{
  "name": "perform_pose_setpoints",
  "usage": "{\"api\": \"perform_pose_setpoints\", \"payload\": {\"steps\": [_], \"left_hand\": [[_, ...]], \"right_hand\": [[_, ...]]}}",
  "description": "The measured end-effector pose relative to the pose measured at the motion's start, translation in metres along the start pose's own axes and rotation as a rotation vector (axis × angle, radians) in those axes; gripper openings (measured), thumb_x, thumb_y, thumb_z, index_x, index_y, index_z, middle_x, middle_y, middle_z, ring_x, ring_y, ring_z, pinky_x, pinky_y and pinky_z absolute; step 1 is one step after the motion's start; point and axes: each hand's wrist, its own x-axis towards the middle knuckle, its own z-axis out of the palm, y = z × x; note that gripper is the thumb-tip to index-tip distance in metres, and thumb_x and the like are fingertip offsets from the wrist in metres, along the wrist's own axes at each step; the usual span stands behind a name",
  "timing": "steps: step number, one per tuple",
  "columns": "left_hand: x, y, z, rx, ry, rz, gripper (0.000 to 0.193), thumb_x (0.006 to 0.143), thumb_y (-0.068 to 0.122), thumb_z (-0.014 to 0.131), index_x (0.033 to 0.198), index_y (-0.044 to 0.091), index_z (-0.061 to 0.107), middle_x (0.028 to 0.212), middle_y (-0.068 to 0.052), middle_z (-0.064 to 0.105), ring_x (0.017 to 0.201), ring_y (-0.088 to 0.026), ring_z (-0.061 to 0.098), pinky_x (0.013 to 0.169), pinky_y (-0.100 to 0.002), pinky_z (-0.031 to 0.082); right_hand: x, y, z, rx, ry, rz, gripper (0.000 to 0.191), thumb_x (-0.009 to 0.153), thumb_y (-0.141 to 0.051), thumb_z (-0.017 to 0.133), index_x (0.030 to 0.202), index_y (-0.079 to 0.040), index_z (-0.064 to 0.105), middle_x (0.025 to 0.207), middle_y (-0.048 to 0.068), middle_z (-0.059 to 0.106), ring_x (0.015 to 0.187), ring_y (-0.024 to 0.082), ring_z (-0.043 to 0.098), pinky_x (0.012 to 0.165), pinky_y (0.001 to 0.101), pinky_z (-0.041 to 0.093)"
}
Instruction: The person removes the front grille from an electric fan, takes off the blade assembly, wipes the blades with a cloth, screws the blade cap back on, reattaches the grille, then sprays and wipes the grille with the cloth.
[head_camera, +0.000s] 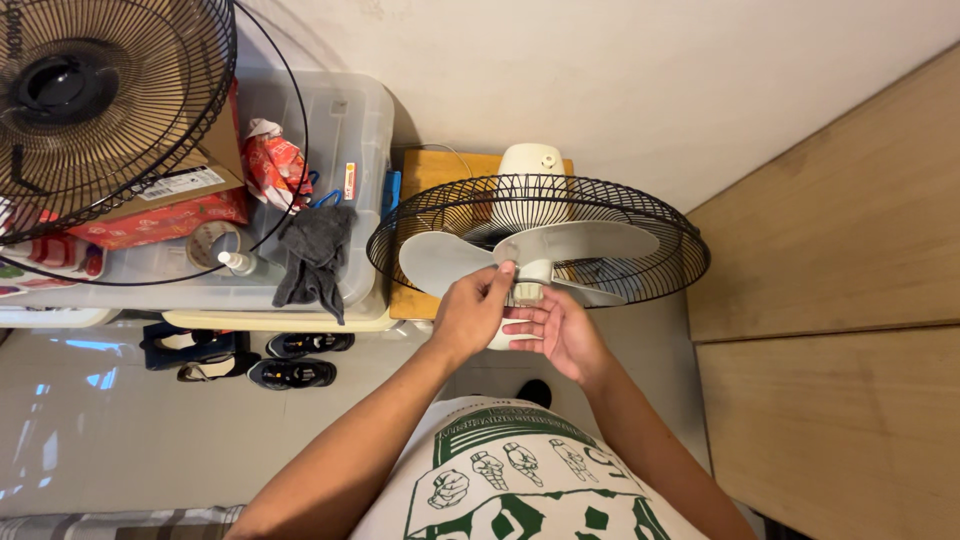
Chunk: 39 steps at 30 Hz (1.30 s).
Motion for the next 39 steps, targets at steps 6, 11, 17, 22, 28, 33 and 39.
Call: {"api": "perform_pose_setpoints", "payload": {"steps": [6,11,17,22,28,33,39], "left_hand": [[0.004,-0.007,0.000,-0.036,0.004,0.036,0.060,0.100,0.056,0.044,0.096,0.004,0.075,0.079,-0.012,0.074,0.073,-0.023,0.068,0.074,-0.036,0.052],[0.005,-0.009,0.002,-0.066,-0.008,0.008,0.060,0.100,0.055,0.044,0.095,0.004,0.074,0.079,-0.011,0.074,0.074,-0.022,0.067,0.075,-0.036,0.052],[0.005,-0.010,0.002,-0.049,-0.002,0.012,0.060,0.102,0.054,0.042,0.095,0.004,0.074,0.077,-0.013,0.072,0.073,-0.022,0.065,0.075,-0.037,0.051],[0.005,-0.010,0.004,-0.078,-0.001,0.025,0.060,0.101,0.054,0.042,0.094,0.004,0.074,0.078,-0.014,0.073,0.074,-0.023,0.067,0.075,-0.037,0.052],[0.008,-0.014,0.004,-0.072,0.006,0.046,0.060,0.101,0.055,0.041,0.095,0.005,0.074,0.080,-0.013,0.073,0.076,-0.022,0.068,0.077,-0.036,0.052],[0.008,-0.016,0.006,-0.107,0.001,0.041,0.060,0.101,0.055,0.042,0.094,0.004,0.073,0.080,-0.013,0.074,0.076,-0.022,0.068,0.077,-0.036,0.053],[0.010,-0.016,0.005,-0.066,0.002,0.028,0.059,0.102,0.054,0.041,0.094,0.006,0.075,0.078,-0.014,0.072,0.075,-0.023,0.066,0.076,-0.036,0.052]], "right_hand": [[0.003,0.003,-0.007,-0.066,0.069,0.013,0.056,0.101,-0.047,0.044,0.125,0.002,0.055,0.114,0.018,0.070,0.102,0.029,0.069,0.088,0.0442,0.056],[0.000,0.002,-0.004,-0.012,0.011,0.021,0.057,0.101,-0.048,0.044,0.126,0.002,0.057,0.115,0.017,0.069,0.102,0.027,0.069,0.087,0.0416,0.055],[-0.003,0.003,0.008,-0.188,0.147,-0.022,0.054,0.101,-0.048,0.050,0.125,-0.001,0.055,0.109,0.018,0.067,0.097,0.028,0.068,0.082,0.0430,0.055],[-0.001,0.006,0.007,0.024,-0.003,-0.034,0.060,0.100,-0.054,0.044,0.124,0.000,0.057,0.108,0.017,0.071,0.095,0.027,0.070,0.083,0.0414,0.057],[0.002,0.008,0.002,-0.092,0.062,-0.002,0.058,0.100,-0.053,0.044,0.126,-0.003,0.055,0.110,0.016,0.069,0.098,0.026,0.069,0.084,0.0409,0.056],[0.001,0.008,0.004,0.019,-0.001,-0.022,0.058,0.100,-0.051,0.047,0.123,0.001,0.056,0.109,0.018,0.070,0.096,0.027,0.070,0.084,0.0414,0.057],[0.001,0.009,0.007,-0.077,0.109,-0.027,0.055,0.098,-0.051,0.050,0.125,-0.004,0.055,0.106,0.016,0.068,0.093,0.027,0.068,0.081,0.0420,0.055]]}}
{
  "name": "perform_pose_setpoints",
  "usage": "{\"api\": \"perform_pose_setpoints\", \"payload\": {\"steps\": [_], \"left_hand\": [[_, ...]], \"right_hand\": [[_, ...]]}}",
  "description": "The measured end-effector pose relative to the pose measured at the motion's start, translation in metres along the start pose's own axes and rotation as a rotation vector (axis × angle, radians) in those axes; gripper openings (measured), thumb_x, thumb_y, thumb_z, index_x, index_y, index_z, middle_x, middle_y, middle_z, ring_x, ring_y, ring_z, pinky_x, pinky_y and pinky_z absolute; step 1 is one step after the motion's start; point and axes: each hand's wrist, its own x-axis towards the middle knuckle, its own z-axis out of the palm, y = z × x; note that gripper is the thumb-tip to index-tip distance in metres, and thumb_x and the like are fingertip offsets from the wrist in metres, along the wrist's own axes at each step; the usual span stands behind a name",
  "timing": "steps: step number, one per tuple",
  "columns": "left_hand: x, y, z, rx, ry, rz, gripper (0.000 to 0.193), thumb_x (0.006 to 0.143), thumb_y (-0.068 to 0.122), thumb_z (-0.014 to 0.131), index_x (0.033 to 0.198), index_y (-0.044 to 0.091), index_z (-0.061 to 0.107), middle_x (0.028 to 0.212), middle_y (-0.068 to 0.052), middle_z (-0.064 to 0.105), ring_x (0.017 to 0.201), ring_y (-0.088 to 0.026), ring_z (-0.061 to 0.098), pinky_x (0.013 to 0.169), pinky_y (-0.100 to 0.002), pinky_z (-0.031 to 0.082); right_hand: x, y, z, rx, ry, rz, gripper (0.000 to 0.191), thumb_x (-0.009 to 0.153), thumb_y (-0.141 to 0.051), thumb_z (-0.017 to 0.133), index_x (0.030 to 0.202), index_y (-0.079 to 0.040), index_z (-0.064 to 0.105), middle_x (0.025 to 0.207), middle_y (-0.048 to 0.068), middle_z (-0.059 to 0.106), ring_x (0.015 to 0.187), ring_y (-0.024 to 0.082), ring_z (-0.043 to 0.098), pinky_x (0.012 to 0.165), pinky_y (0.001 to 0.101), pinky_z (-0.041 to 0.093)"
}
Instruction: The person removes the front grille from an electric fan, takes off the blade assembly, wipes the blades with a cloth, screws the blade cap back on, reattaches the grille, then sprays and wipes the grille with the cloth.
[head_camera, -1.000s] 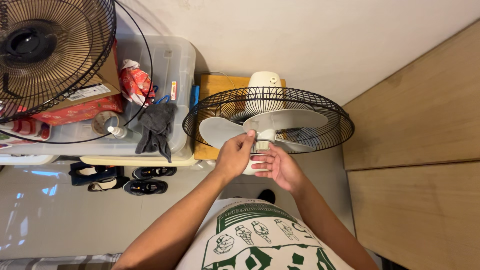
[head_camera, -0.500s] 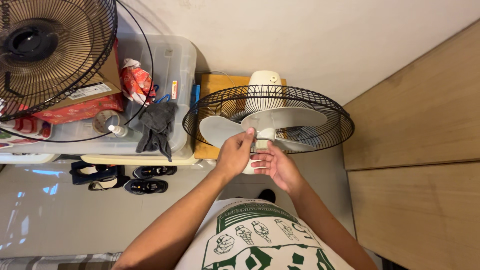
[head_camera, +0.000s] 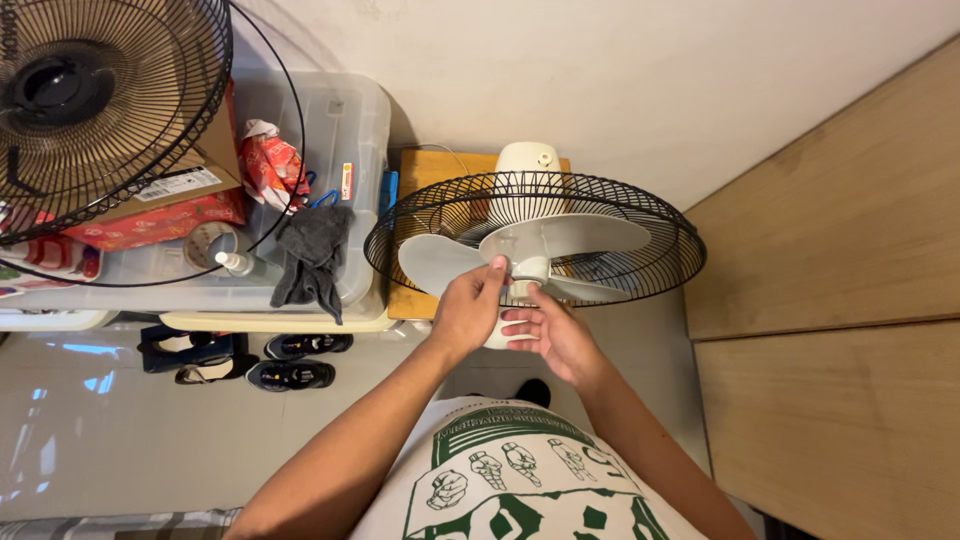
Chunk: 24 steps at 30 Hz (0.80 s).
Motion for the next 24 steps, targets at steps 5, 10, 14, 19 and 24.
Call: {"api": "perform_pose_setpoints", "payload": {"steps": [5,10,14,19,24], "left_hand": [[-0.0015,-0.0004,-0.0001,-0.018,0.000,0.009,0.059,0.102,0.054,0.041,0.093,0.005,0.073,0.077,-0.014,0.071,0.073,-0.024,0.067,0.075,-0.037,0.053],[-0.0014,0.0000,0.0007,-0.018,0.008,0.022,0.059,0.102,0.054,0.041,0.093,0.006,0.074,0.077,-0.013,0.072,0.074,-0.023,0.067,0.076,-0.037,0.052],[-0.0015,-0.0006,0.0016,-0.031,0.007,-0.004,0.059,0.102,0.054,0.040,0.094,0.006,0.074,0.077,-0.014,0.072,0.074,-0.023,0.067,0.076,-0.037,0.052],[-0.0011,-0.0016,0.0015,-0.021,0.009,0.011,0.061,0.103,0.055,0.039,0.094,0.006,0.074,0.078,-0.013,0.072,0.076,-0.023,0.067,0.077,-0.037,0.052],[-0.0015,-0.0011,0.0010,-0.009,-0.007,-0.034,0.061,0.103,0.055,0.037,0.095,0.007,0.074,0.077,-0.015,0.071,0.075,-0.025,0.067,0.076,-0.038,0.052]], "right_hand": [[0.0012,0.0037,0.0013,0.158,-0.121,0.007,0.064,0.099,-0.055,0.049,0.124,0.003,0.058,0.106,0.017,0.070,0.092,0.026,0.070,0.081,0.0401,0.057],[-0.0005,0.0063,0.0019,0.006,-0.002,-0.052,0.055,0.099,-0.053,0.049,0.126,-0.006,0.056,0.106,0.016,0.067,0.091,0.025,0.067,0.080,0.0411,0.055],[-0.0012,0.0076,0.0035,0.237,-0.088,-0.001,0.061,0.095,-0.059,0.046,0.114,-0.002,0.060,0.100,0.015,0.071,0.085,0.025,0.069,0.073,0.0394,0.057],[-0.0006,0.0083,0.0059,0.018,0.020,-0.089,0.054,0.103,-0.051,0.049,0.119,-0.001,0.059,0.101,0.014,0.067,0.088,0.025,0.066,0.077,0.0403,0.055],[-0.0021,0.0087,0.0081,0.066,0.040,-0.056,0.053,0.099,-0.053,0.045,0.118,-0.005,0.059,0.096,0.012,0.069,0.083,0.023,0.068,0.073,0.0394,0.056]]}}
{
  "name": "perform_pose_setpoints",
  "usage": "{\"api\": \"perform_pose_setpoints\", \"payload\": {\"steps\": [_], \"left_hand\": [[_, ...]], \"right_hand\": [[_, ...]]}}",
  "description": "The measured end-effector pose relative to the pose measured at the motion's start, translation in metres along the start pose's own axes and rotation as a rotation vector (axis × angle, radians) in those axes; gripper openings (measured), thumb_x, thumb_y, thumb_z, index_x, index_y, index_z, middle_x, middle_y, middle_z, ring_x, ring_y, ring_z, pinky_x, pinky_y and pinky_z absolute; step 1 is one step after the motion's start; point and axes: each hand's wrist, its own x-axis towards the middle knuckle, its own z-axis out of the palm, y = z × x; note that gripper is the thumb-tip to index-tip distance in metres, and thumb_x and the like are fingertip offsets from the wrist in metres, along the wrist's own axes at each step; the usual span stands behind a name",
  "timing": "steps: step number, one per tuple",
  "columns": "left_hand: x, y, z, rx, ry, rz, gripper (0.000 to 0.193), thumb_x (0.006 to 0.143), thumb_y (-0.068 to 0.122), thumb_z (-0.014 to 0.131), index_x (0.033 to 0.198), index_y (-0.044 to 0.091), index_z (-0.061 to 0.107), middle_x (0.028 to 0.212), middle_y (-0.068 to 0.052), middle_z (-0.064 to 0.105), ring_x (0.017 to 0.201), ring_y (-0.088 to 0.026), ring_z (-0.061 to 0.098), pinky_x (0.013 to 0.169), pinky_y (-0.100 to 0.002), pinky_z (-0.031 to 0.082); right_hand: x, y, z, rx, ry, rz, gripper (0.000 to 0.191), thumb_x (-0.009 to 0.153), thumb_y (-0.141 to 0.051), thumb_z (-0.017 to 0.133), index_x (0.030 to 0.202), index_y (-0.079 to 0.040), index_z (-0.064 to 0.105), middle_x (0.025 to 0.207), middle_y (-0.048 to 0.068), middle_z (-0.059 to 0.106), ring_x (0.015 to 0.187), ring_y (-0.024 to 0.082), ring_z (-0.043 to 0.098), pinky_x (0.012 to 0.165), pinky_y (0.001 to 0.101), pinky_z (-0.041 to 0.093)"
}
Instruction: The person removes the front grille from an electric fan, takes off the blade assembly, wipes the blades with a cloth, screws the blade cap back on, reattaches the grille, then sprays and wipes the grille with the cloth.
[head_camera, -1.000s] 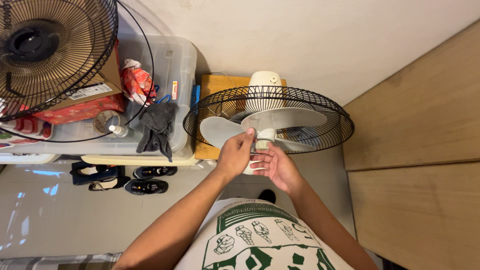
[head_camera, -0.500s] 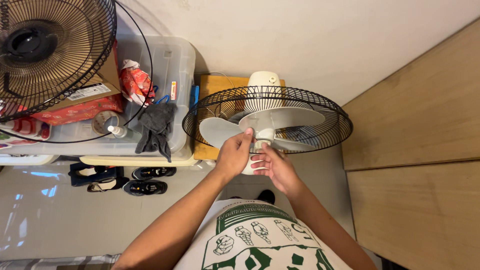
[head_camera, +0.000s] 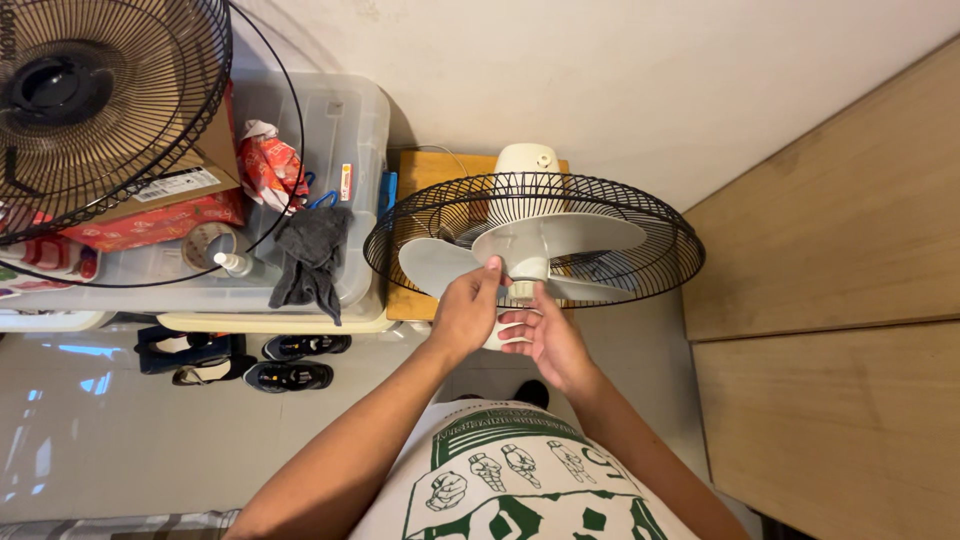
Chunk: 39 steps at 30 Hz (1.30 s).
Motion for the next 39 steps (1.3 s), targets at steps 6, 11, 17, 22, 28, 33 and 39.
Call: {"api": "perform_pose_setpoints", "payload": {"steps": [6,11,17,22,28,33,39], "left_hand": [[-0.0010,-0.0001,-0.0007,-0.006,0.013,0.030,0.061,0.103,0.055,0.037,0.094,0.006,0.073,0.077,-0.014,0.071,0.074,-0.024,0.066,0.076,-0.038,0.051],[-0.0022,0.0001,0.0001,-0.040,0.004,0.014,0.062,0.103,0.055,0.036,0.094,0.006,0.072,0.076,-0.013,0.069,0.074,-0.024,0.065,0.076,-0.038,0.051],[-0.0021,-0.0026,0.0003,-0.024,0.022,0.016,0.063,0.103,0.056,0.035,0.094,0.006,0.072,0.073,-0.014,0.067,0.073,-0.025,0.064,0.076,-0.038,0.051],[-0.0012,-0.0038,0.0012,-0.053,0.033,0.103,0.065,0.104,0.057,0.034,0.093,0.005,0.072,0.076,-0.012,0.068,0.076,-0.023,0.065,0.079,-0.038,0.050],[-0.0021,-0.0025,-0.0004,-0.047,0.009,-0.005,0.063,0.103,0.056,0.035,0.095,0.006,0.072,0.070,-0.015,0.064,0.071,-0.025,0.064,0.075,-0.039,0.051],[-0.0025,-0.0024,-0.0003,-0.057,0.038,0.098,0.065,0.103,0.057,0.034,0.093,0.005,0.072,0.072,-0.010,0.066,0.073,-0.022,0.065,0.077,-0.037,0.050],[-0.0029,-0.0025,0.0005,-0.047,-0.002,-0.033,0.063,0.104,0.056,0.035,0.096,0.006,0.072,0.071,-0.016,0.061,0.071,-0.026,0.060,0.074,-0.041,0.049]], "right_hand": [[0.0004,0.0005,0.0005,-0.016,-0.036,-0.033,0.056,0.101,-0.053,0.050,0.121,-0.001,0.059,0.100,0.014,0.068,0.085,0.023,0.067,0.075,0.0376,0.056],[0.0000,0.0010,-0.0018,-0.051,0.026,0.008,0.056,0.098,-0.055,0.046,0.119,-0.005,0.059,0.097,0.012,0.067,0.084,0.023,0.067,0.072,0.0392,0.055],[0.0011,0.0010,-0.0032,-0.028,-0.031,-0.028,0.060,0.102,-0.056,0.050,0.122,0.000,0.060,0.100,0.013,0.067,0.086,0.023,0.066,0.075,0.0375,0.057],[0.0014,0.0029,-0.0017,-0.098,0.073,-0.013,0.056,0.097,-0.055,0.048,0.119,-0.005,0.058,0.097,0.011,0.066,0.083,0.023,0.065,0.072,0.0394,0.055],[0.0005,0.0030,-0.0015,0.006,-0.019,-0.004,0.061,0.099,-0.057,0.048,0.120,-0.002,0.062,0.098,0.011,0.067,0.085,0.021,0.065,0.073,0.0366,0.056],[-0.0002,0.0021,0.0001,-0.053,0.085,-0.005,0.054,0.098,-0.053,0.053,0.119,-0.003,0.058,0.098,0.009,0.065,0.082,0.023,0.065,0.072,0.0392,0.054],[-0.0010,0.0011,0.0004,0.104,-0.054,0.025,0.057,0.097,-0.057,0.047,0.115,-0.005,0.062,0.095,0.011,0.069,0.080,0.022,0.066,0.071,0.0373,0.055]]}}
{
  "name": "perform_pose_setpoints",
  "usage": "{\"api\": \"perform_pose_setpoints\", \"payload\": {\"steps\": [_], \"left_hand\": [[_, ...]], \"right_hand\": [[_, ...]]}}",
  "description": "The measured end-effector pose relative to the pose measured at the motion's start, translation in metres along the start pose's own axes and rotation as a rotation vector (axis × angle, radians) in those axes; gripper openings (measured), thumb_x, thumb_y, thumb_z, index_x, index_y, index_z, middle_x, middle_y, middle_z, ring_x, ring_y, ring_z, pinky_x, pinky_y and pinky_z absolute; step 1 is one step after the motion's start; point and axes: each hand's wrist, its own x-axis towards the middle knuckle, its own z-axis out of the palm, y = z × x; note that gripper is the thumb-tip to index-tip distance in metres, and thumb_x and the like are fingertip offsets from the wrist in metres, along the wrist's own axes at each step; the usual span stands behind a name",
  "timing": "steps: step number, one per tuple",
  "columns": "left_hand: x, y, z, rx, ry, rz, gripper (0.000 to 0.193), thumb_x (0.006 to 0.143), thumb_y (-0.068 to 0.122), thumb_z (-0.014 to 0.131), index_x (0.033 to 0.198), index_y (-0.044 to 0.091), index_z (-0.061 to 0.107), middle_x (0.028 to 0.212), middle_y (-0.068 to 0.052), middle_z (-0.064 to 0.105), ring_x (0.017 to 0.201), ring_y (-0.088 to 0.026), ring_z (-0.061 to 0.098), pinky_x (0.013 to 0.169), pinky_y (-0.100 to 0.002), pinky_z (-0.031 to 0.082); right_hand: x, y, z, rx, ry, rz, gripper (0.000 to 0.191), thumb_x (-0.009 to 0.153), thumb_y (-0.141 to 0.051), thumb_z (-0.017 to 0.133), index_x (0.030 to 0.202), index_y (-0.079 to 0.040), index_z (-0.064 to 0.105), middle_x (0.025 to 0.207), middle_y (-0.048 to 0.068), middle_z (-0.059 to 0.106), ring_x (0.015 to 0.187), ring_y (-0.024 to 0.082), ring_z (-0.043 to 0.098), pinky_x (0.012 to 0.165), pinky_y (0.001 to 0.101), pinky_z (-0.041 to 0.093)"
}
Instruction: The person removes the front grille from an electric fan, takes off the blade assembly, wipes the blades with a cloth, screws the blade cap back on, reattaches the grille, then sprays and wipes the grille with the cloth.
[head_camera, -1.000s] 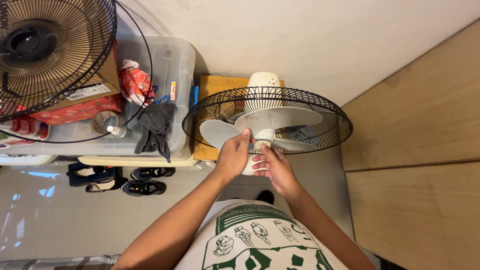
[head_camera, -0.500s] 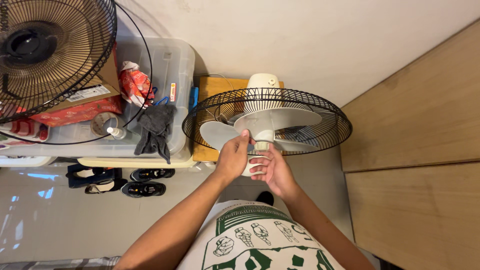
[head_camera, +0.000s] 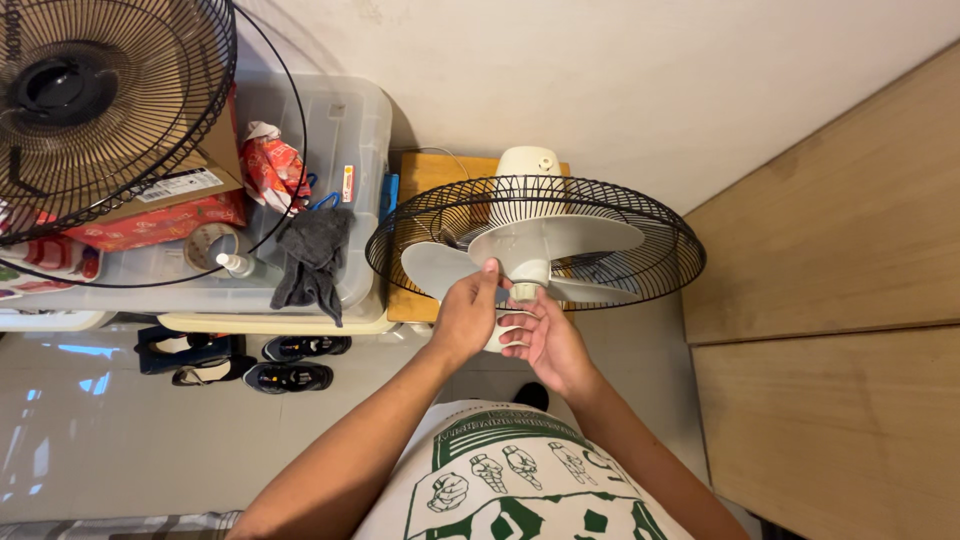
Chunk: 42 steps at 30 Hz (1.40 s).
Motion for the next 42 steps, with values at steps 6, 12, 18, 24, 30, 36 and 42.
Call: {"api": "perform_pose_setpoints", "payload": {"steps": [6,12,18,24,30,36,42], "left_hand": [[0.002,-0.004,0.000,-0.042,0.016,0.087,0.064,0.104,0.055,0.034,0.093,0.005,0.071,0.072,-0.011,0.066,0.073,-0.022,0.063,0.077,-0.037,0.050],[0.004,-0.006,0.002,-0.030,0.016,0.042,0.064,0.104,0.055,0.034,0.094,0.004,0.072,0.071,-0.014,0.065,0.072,-0.024,0.062,0.076,-0.039,0.050],[0.005,-0.007,0.001,-0.045,0.016,0.059,0.065,0.104,0.055,0.032,0.095,0.004,0.073,0.074,-0.013,0.068,0.074,-0.023,0.065,0.077,-0.037,0.051],[0.002,-0.010,0.002,-0.072,-0.015,0.070,0.061,0.105,0.053,0.038,0.099,0.002,0.072,0.080,-0.014,0.070,0.080,-0.020,0.064,0.081,-0.035,0.051],[-0.004,-0.015,0.003,-0.050,-0.031,0.094,0.055,0.103,0.049,0.044,0.110,0.003,0.073,0.091,-0.012,0.076,0.084,-0.018,0.068,0.081,-0.032,0.052],[-0.007,-0.008,0.002,-0.060,-0.044,0.157,0.054,0.104,0.049,0.043,0.109,0.004,0.072,0.089,-0.010,0.075,0.084,-0.017,0.067,0.081,-0.033,0.052],[-0.010,0.008,-0.001,0.097,-0.036,0.056,0.050,0.103,0.049,0.045,0.111,0.008,0.073,0.078,-0.013,0.072,0.071,-0.024,0.065,0.072,-0.037,0.052]], "right_hand": [[0.001,-0.001,-0.001,-0.189,0.104,-0.053,0.050,0.100,-0.052,0.051,0.118,-0.006,0.060,0.096,0.010,0.067,0.082,0.021,0.065,0.074,0.0392,0.053],[0.001,-0.001,-0.001,-0.019,-0.018,-0.031,0.053,0.098,-0.052,0.047,0.114,-0.004,0.061,0.094,0.011,0.070,0.080,0.021,0.067,0.072,0.0380,0.055],[0.000,-0.004,-0.003,-0.134,0.067,-0.049,0.048,0.100,-0.048,0.052,0.118,-0.004,0.061,0.095,0.011,0.069,0.081,0.021,0.066,0.074,0.0379,0.054],[0.003,-0.004,-0.001,-0.035,0.038,-0.023,0.048,0.100,-0.051,0.051,0.112,-0.006,0.061,0.094,0.010,0.070,0.079,0.020,0.067,0.072,0.0364,0.056],[-0.001,-0.003,0.003,-0.184,0.147,-0.095,0.039,0.099,-0.044,0.059,0.115,-0.009,0.060,0.092,0.007,0.067,0.080,0.020,0.064,0.072,0.0382,0.054],[0.001,-0.005,0.004,-0.028,0.071,0.011,0.050,0.096,-0.053,0.052,0.110,-0.006,0.062,0.088,0.009,0.069,0.075,0.020,0.068,0.069,0.0359,0.056],[0.000,-0.006,0.004,-0.207,0.125,-0.061,0.048,0.098,-0.049,0.056,0.120,-0.006,0.059,0.091,0.009,0.066,0.080,0.021,0.065,0.072,0.0385,0.054]]}}
